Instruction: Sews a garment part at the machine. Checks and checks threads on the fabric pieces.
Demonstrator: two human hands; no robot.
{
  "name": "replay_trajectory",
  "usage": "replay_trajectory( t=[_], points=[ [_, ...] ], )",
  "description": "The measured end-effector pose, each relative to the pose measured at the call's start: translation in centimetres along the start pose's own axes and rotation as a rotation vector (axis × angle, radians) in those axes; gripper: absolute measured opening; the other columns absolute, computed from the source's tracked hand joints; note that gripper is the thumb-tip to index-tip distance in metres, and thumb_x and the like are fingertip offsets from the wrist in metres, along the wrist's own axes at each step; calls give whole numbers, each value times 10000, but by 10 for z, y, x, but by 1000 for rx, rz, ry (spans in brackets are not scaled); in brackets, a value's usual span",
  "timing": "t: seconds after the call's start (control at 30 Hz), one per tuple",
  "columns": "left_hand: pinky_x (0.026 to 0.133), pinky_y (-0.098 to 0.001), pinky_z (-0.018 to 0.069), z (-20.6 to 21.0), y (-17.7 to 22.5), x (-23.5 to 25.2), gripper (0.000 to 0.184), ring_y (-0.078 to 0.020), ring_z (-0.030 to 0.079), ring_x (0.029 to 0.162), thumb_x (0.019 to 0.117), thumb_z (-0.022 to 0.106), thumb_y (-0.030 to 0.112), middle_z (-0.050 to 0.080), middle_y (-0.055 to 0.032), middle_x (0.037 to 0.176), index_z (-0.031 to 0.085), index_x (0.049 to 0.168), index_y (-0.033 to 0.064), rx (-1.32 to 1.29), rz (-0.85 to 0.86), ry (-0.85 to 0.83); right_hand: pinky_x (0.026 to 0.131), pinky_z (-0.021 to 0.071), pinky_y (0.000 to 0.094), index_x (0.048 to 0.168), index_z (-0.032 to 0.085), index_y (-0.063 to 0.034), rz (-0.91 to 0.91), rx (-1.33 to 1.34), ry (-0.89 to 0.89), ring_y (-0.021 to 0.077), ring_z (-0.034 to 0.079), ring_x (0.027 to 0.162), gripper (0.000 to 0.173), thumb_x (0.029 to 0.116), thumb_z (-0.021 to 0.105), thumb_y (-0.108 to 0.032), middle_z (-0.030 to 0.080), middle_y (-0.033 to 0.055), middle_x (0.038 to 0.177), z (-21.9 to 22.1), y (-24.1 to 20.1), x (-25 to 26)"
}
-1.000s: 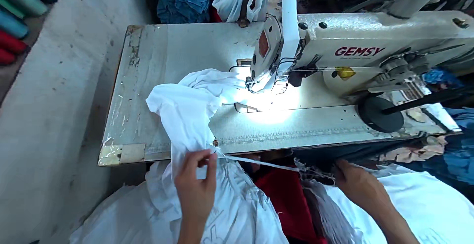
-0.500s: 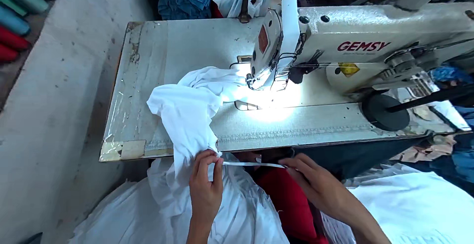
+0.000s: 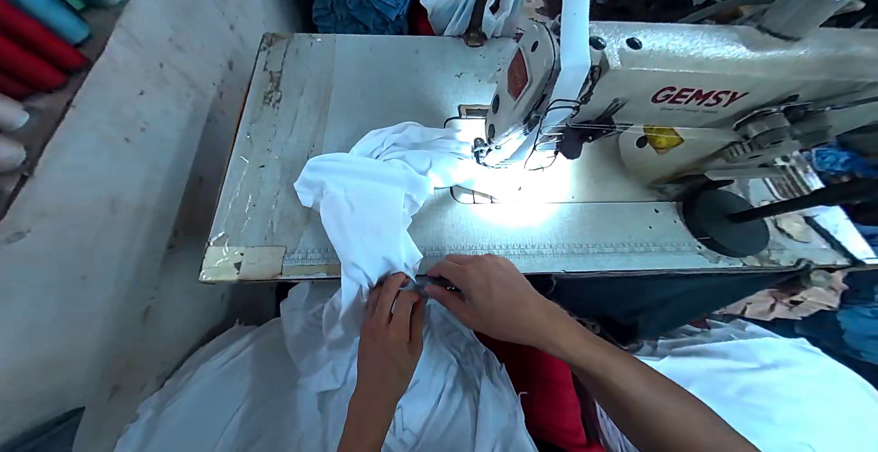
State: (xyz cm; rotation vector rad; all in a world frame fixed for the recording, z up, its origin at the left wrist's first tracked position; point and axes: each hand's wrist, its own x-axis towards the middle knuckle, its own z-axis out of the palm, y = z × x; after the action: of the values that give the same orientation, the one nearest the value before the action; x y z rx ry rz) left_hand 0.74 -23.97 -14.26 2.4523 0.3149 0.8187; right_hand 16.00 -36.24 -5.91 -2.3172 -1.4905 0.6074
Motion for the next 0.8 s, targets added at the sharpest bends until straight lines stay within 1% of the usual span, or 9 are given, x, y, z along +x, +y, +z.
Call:
replay_trajectory(
  t=[0.17, 0.27, 0.33, 0.4, 0.5, 0.57, 0.63, 0.73, 0.8],
  points=[
    [969, -359, 531, 0, -1, 0, 157, -269, 642, 1103, 1000, 619, 201, 674, -149, 1176, 718, 977, 81, 52, 48, 17, 665, 535, 477, 1114, 685, -93, 2, -115, -41, 295, 696, 839, 377, 1078, 465, -398, 692, 106, 970, -5, -13, 6],
    [1006, -367, 500, -1, -1, 0, 159, -283, 610, 1153, 999, 625, 197, 638, -179, 1264, 726, 967, 79, 60, 75, 11, 651, 526, 496, 1126, 675, -91, 2, -144, -69, 317, 691, 831, 303, 1064, 484, -318, 686, 117, 977, -7, -17, 8],
    [1017, -369, 506, -2, -1, 0, 173, -272, 630, 1166, 995, 626, 193, 657, -163, 1296, 740, 949, 72, 67, 77, 16, 621, 520, 487, 1113, 681, -93, -17, -116, -8, 309, 687, 797, 299, 1060, 493, -319, 684, 109, 963, -3, -14, 8],
    [1014, -366, 506, -2, -1, 2, 174, -262, 630, 1160, 988, 637, 203, 661, -159, 1284, 740, 934, 74, 32, 68, 23, 602, 524, 478, 1100, 684, -98, -18, -116, 39, 301, 688, 772, 319, 1065, 490, -348, 685, 103, 952, -1, -12, 7],
    [1021, -336, 512, -2, 2, 3, 144, -208, 613, 1179, 962, 703, 232, 647, -145, 1250, 726, 984, 91, -145, 11, 70, 605, 528, 485, 1107, 681, -91, 18, -139, 29, 308, 689, 771, 345, 1066, 494, -378, 682, 110, 944, -3, -11, 2],
    [1026, -324, 531, 0, 7, 4, 243, -176, 609, 1219, 942, 742, 223, 640, -130, 1267, 678, 1117, 67, -342, -80, 98, 614, 535, 485, 1110, 687, -97, 45, -132, 43, 296, 686, 770, 366, 1055, 507, -412, 682, 101, 937, -8, -8, -6],
    [977, -339, 571, 4, 12, 5, 298, -176, 639, 1177, 953, 727, 178, 648, -114, 1262, 648, 1203, 36, -562, -179, 151, 621, 546, 476, 1120, 699, -116, 60, -101, 105, 270, 694, 779, 387, 1048, 510, -446, 698, 78, 947, -10, -2, -15],
    [941, -341, 598, 12, 21, 11, 220, -171, 694, 1065, 952, 681, 45, 700, -88, 1155, 662, 1160, -22, -785, -311, 292, 611, 547, 420, 1123, 715, -153, 56, -35, 221, 196, 688, 766, 405, 1042, 501, -488, 709, 26, 946, -13, 7, -24],
    [892, -309, 615, 15, 25, 16, 192, -144, 718, 980, 928, 673, -22, 725, -75, 1079, 668, 1118, -47, -852, -395, 348, 626, 548, 387, 1132, 715, -165, 33, 18, 227, 157, 682, 775, 416, 1045, 491, -504, 712, 6, 957, -14, 12, -26]
  ],
)
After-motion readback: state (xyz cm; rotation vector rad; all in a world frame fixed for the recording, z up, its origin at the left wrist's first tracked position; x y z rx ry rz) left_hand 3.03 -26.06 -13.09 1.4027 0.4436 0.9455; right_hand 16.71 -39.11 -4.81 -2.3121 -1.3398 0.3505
